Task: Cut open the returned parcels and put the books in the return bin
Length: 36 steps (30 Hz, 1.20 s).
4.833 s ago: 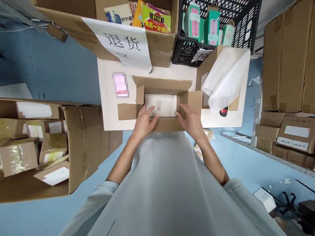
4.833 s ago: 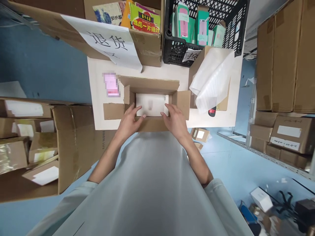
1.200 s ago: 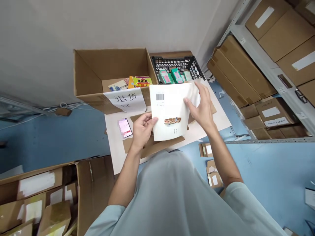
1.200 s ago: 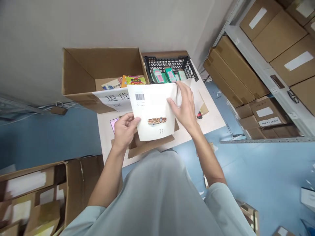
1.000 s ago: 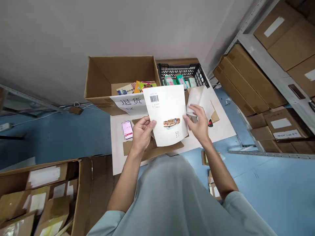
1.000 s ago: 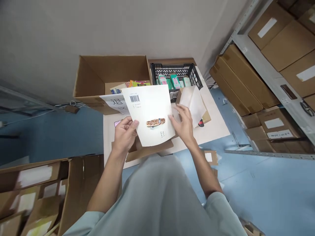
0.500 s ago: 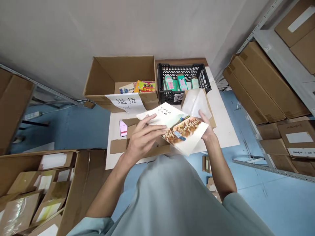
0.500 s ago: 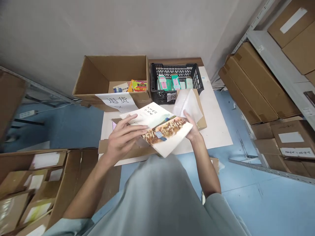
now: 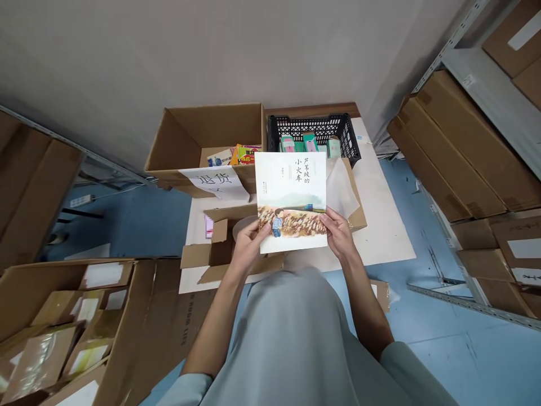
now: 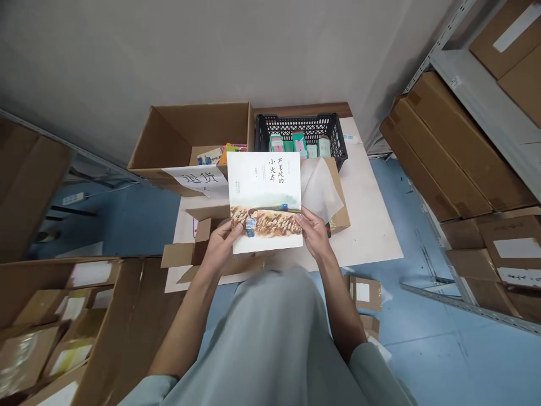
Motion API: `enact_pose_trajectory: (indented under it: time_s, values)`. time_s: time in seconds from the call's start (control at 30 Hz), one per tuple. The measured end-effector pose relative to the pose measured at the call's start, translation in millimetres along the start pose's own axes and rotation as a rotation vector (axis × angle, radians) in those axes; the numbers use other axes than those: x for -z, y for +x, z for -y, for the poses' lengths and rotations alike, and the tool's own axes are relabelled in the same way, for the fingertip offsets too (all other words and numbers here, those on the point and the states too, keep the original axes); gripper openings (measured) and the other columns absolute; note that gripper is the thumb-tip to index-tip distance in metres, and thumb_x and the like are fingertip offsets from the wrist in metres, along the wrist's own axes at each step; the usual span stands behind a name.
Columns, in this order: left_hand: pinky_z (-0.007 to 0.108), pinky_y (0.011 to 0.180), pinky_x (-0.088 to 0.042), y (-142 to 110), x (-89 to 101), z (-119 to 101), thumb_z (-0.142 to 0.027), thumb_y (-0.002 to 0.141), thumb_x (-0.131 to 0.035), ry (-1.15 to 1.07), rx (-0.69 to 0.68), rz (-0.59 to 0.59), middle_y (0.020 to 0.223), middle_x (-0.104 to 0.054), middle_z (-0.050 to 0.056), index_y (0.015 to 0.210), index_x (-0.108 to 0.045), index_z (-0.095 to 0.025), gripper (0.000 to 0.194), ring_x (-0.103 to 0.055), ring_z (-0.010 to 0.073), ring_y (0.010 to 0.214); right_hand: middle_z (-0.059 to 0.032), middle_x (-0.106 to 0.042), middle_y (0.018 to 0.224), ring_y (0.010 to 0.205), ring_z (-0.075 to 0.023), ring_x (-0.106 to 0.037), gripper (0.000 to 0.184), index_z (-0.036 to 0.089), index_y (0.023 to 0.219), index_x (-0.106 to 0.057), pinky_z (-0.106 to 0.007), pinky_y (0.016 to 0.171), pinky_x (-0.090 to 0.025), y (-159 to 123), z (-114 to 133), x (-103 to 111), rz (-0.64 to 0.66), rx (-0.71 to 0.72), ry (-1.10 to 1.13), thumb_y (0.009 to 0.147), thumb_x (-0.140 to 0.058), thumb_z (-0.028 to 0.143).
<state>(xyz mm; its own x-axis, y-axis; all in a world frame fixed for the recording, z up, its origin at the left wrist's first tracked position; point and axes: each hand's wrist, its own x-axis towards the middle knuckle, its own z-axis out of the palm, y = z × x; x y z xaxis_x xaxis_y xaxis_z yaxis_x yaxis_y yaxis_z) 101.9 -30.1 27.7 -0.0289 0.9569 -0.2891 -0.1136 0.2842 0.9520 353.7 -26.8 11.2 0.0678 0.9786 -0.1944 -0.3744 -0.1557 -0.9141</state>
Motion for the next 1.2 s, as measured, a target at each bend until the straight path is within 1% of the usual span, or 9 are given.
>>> enact_pose_trajectory:
  time_s: [0.23,0.37,0.43,0.57,0.7,0.8,0.97,1.1,1.2]
  values:
    - [0.031,0.067,-0.060,2,-14.2,-3,-0.072,0.065,-0.101,-0.016,-0.015,-0.088,0.089,-0.081,0.007,0.087,-0.084,-0.017,0.061,-0.072,0.0218,0.076,-0.0106,-0.084,0.139,0.131,-0.0324,-0.080,0.069,0.025,0.141,-0.081,-0.049,0.115,-0.066,6,-1,10,0.018,0.042,-0.149,0.088,-0.088,0.068]
    - [0.025,0.057,-0.046,-2,-19.4,-11,-0.069,0.079,-0.094,0.168,-0.154,-0.148,0.073,-0.070,0.001,0.074,-0.078,-0.019,0.053,-0.059,0.0164,0.066,-0.0127,-0.077,0.152,0.146,-0.0338,-0.071,0.057,0.026,0.140,-0.082,-0.055,0.129,-0.055,0,-2,-10,-0.219,0.285,-0.451,0.096,-0.081,0.062]
    - [0.026,0.059,-0.047,-6,-23.9,-14,-0.063,0.086,-0.088,0.256,-0.227,-0.169,0.070,-0.070,0.000,0.076,-0.079,-0.019,0.046,-0.059,0.0168,0.066,-0.0112,-0.079,0.149,0.139,-0.0337,-0.076,0.048,0.029,0.139,-0.083,-0.055,0.127,-0.057,-8,-3,-27,-0.168,0.298,-0.517,0.102,-0.076,0.059]
    - [0.032,0.081,-0.063,-18,-37.2,-7,-0.051,0.101,-0.076,0.366,-0.365,-0.141,0.098,-0.085,0.004,0.100,-0.089,-0.021,0.032,-0.076,0.0241,0.085,-0.0097,-0.081,0.144,0.127,-0.0354,-0.082,0.056,0.031,0.143,-0.080,-0.049,0.108,-0.070,-19,-5,-64,-0.010,0.241,-0.505,0.095,-0.085,0.059]
    - [0.048,0.115,-0.065,-30,-47.7,11,-0.038,0.102,-0.067,0.534,-0.572,-0.069,0.137,-0.084,0.008,0.133,-0.086,-0.028,0.038,-0.079,0.0339,0.132,-0.0100,-0.088,0.111,0.098,-0.0337,-0.085,0.047,0.027,0.126,-0.081,-0.046,0.091,-0.071,-19,-5,-85,-0.143,0.296,-0.671,0.094,-0.082,0.061]
    - [0.054,0.131,-0.055,-30,-41.6,15,-0.036,0.101,-0.072,0.614,-0.679,0.045,0.155,-0.075,0.008,0.152,-0.077,-0.029,0.051,-0.070,0.0335,0.148,-0.0079,-0.085,0.090,0.088,-0.0307,-0.082,0.038,0.026,0.107,-0.079,-0.043,0.085,-0.069,-14,3,-81,-0.188,0.320,-0.637,0.103,-0.067,0.062]
    - [0.056,0.131,-0.054,-9,3.5,-7,-0.061,0.097,-0.083,0.380,-0.434,-0.136,0.173,-0.058,0.017,0.164,-0.064,-0.023,0.079,-0.058,0.0383,0.160,-0.0105,-0.088,0.116,0.105,-0.0324,-0.083,0.049,0.024,0.117,-0.080,-0.041,0.088,-0.069,-15,24,-53,-0.049,0.217,-0.262,0.097,-0.078,0.069]
    - [0.053,0.102,-0.071,-3,29.9,-21,-0.076,0.083,-0.091,0.077,-0.099,0.104,0.138,-0.082,0.022,0.141,-0.082,-0.017,0.083,-0.081,0.0431,0.127,-0.0113,-0.087,0.129,0.114,-0.0369,-0.084,0.055,0.025,0.125,-0.082,-0.047,0.094,-0.071,-22,29,-36,-0.014,0.110,-0.139,0.091,-0.087,0.068]
    - [0.050,0.092,-0.073,-10,29.2,-24,-0.071,0.073,-0.100,0.002,-0.053,0.134,0.115,-0.088,0.018,0.122,-0.089,-0.017,0.073,-0.085,0.0406,0.110,-0.0122,-0.087,0.130,0.116,-0.0379,-0.084,0.058,0.024,0.125,-0.082,-0.047,0.094,-0.072,-26,24,-32,-0.004,0.080,-0.132,0.090,-0.088,0.069]
